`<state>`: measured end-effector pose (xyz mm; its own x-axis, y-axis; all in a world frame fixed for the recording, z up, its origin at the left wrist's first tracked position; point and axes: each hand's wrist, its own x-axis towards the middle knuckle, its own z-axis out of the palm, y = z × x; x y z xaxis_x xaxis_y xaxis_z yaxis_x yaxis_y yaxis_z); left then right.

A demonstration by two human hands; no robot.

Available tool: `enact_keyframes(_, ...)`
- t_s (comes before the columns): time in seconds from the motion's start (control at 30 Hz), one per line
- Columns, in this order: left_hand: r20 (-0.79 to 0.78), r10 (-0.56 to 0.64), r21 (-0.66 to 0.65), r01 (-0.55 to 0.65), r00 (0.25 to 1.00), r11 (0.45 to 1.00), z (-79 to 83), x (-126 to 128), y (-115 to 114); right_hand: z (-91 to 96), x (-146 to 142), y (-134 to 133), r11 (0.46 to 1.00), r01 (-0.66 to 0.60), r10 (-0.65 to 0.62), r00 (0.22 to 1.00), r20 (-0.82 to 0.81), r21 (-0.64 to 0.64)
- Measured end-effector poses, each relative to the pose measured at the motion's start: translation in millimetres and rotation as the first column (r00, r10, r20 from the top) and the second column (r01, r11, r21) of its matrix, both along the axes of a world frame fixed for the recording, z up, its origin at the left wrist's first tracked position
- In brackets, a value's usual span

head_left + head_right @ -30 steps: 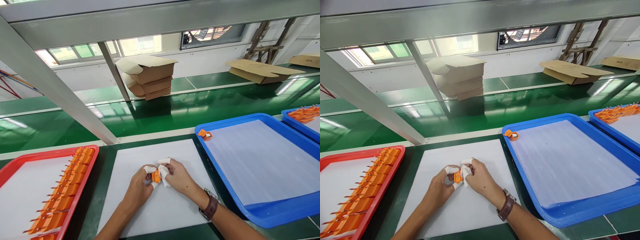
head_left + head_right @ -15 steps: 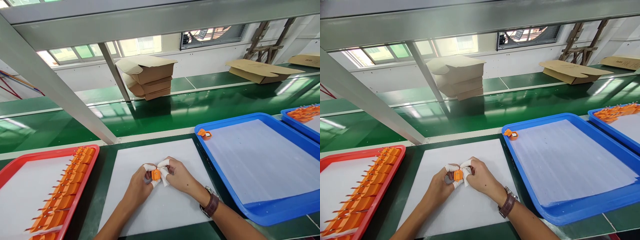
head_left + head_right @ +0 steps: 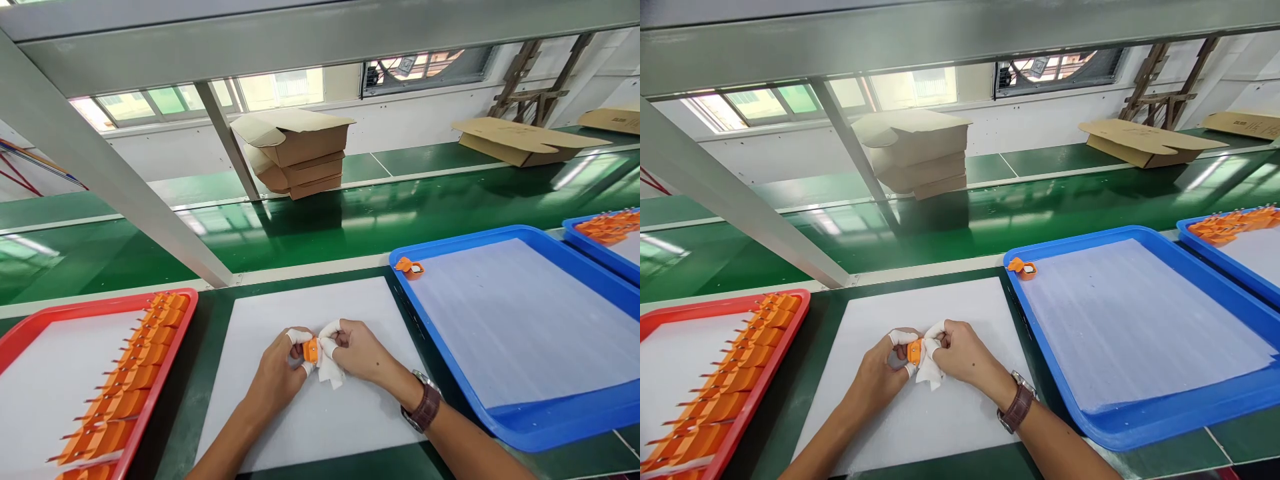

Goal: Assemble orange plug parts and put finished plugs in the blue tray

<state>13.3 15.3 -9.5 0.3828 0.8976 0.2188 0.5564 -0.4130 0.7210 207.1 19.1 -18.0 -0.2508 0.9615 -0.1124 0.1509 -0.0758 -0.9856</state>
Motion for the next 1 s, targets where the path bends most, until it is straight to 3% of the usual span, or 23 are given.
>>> enact_keyframes(0.2, -0.004, 0.003, 0.028, -0.003, 1.0, 1.0, 4.2, 1.7, -0.4, 7.3, 7.6, -2.1, 0.995, -0.095, 0.093, 0.983, 0.157, 0.007)
enact_keyframes(0.33, -0.002, -0.001, 0.022, 0.001, 1.0, 1.0, 4.6, 1.8, -0.7, 14.6, 6.7, -3.9, 0.995, -0.085, 0.078, 0.989, 0.123, 0.054)
enact_keyframes(0.5, -0.004, -0.008, 0.033, 0.008, 1.0, 0.999, 3.8, 1.5, -0.8, 17.1, 5.9, -4.4, 0.995, -0.094, 0.092, 0.989, 0.115, 0.017)
enact_keyframes(0.67, 0.002, -0.023, 0.059, 0.023, 1.0, 0.998, 3.0, 1.0, -0.3, 17.9, 6.9, -2.2, 0.984, -0.05, 0.03, 0.993, 0.116, 0.172)
enact_keyframes(1.0, 0.007, -0.029, 0.09, 0.028, 1.0, 0.996, 3.8, 2.2, 0.2, 7.5, 10.9, -2.2, 0.992, -0.108, 0.1, 0.988, 0.118, 0.068)
